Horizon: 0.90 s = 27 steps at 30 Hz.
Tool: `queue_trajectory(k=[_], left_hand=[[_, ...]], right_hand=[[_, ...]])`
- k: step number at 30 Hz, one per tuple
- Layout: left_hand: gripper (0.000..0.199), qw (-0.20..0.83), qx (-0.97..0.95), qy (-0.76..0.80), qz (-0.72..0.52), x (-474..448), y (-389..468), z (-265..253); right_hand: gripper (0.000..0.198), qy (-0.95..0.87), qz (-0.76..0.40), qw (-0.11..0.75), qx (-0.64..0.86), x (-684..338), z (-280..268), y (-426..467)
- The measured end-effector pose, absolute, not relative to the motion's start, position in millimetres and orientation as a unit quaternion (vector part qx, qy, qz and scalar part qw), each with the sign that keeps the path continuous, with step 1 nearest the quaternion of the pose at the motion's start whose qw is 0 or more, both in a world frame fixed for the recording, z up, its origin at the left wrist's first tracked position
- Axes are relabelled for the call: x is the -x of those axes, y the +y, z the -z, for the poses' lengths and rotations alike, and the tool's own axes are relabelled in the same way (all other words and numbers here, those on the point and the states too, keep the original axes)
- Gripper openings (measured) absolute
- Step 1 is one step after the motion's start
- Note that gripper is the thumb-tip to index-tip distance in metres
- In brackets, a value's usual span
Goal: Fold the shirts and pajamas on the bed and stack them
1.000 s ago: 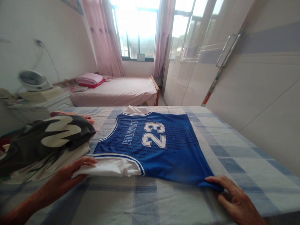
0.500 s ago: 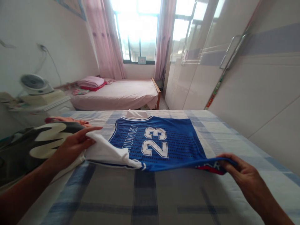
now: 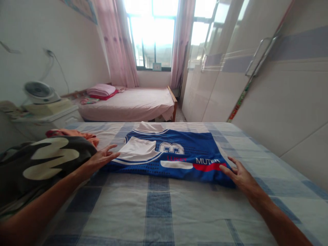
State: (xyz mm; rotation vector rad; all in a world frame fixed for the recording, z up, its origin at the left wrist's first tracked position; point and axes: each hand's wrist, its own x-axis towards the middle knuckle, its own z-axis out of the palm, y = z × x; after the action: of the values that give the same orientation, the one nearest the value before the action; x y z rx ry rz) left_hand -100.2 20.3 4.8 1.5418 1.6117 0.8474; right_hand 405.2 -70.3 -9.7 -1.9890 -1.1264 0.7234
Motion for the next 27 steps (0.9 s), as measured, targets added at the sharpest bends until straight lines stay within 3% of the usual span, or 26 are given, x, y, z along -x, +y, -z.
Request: queue_trajectory(k=[3, 7, 12, 16, 22, 27], left_hand=[[0.087, 0.381, -0.622, 0.595, -0.337, 98, 12, -6], [0.077, 0.410, -0.595, 0.562, -0.404, 89, -2, -15], [0.087, 0.361, -0.609, 0.626, -0.327, 92, -12, -16], [0.083, 0.303, -0.626, 0.635, -0.337, 92, -8, -3], [0.074, 0.342, -0.554, 0.611, -0.450, 75, -11, -18], [0.071, 0.326, -0.582, 0.605, -0.435, 83, -41, -38]], right_hand=[[0.071, -0.406, -0.348, 0.397, 0.746, -398, 5, -81], [0.060, -0.432, -0.302, 0.468, 0.709, -395, 4, -82], [0.070, -0.468, -0.221, 0.385, 0.764, -405, 16, -88], [0.066, -0.485, -0.286, 0.439, 0.701, -395, 20, -93], [0.054, -0.454, -0.224, 0.499, 0.703, -392, 1, -78], [0.058, -0.466, -0.222, 0.494, 0.700, -411, -20, -90]])
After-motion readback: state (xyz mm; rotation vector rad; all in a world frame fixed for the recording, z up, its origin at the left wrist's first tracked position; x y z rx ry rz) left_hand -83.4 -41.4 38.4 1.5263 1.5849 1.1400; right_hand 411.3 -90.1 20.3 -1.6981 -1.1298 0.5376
